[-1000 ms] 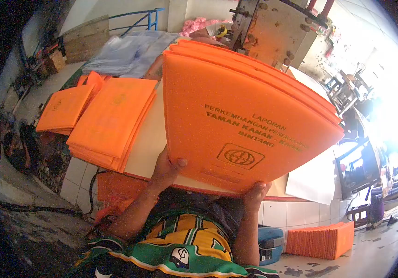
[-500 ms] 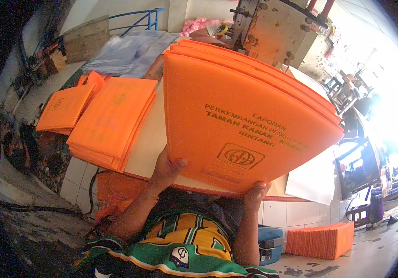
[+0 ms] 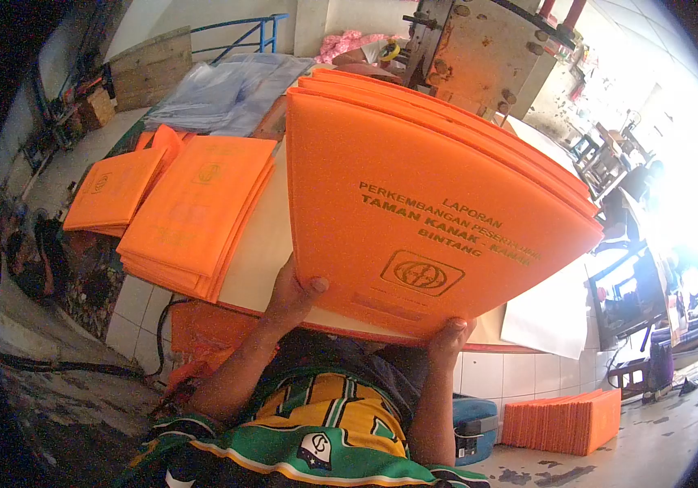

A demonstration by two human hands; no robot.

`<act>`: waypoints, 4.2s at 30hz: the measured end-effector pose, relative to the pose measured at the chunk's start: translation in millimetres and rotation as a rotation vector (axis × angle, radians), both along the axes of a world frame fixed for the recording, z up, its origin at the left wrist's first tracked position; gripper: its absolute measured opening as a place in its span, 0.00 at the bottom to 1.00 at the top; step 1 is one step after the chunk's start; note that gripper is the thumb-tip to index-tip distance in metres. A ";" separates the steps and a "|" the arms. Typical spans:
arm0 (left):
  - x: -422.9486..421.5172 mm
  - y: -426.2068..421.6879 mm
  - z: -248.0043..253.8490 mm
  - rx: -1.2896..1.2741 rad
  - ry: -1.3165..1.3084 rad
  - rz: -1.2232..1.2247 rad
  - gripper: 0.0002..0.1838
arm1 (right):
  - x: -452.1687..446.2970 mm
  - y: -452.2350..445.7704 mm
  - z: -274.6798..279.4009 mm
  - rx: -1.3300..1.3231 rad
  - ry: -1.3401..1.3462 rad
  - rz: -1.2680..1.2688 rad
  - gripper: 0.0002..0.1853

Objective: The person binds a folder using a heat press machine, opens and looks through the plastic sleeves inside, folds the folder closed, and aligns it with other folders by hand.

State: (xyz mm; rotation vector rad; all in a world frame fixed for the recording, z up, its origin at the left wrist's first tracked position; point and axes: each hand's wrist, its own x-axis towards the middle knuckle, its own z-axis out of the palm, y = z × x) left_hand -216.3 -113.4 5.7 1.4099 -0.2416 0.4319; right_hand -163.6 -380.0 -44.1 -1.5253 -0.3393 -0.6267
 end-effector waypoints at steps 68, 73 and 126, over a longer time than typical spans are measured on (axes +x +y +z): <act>-1.8 0.3 -2.8 -0.032 0.032 -0.052 0.50 | -5.6 3.2 0.2 0.061 -0.017 0.062 0.49; -2.6 0.5 -0.5 -0.032 0.054 -0.047 0.49 | -2.6 5.1 -1.4 0.110 -0.027 0.065 0.50; -4.6 2.7 -3.4 -0.005 0.032 -0.017 0.48 | -5.9 5.3 -8.5 0.112 0.003 0.022 0.53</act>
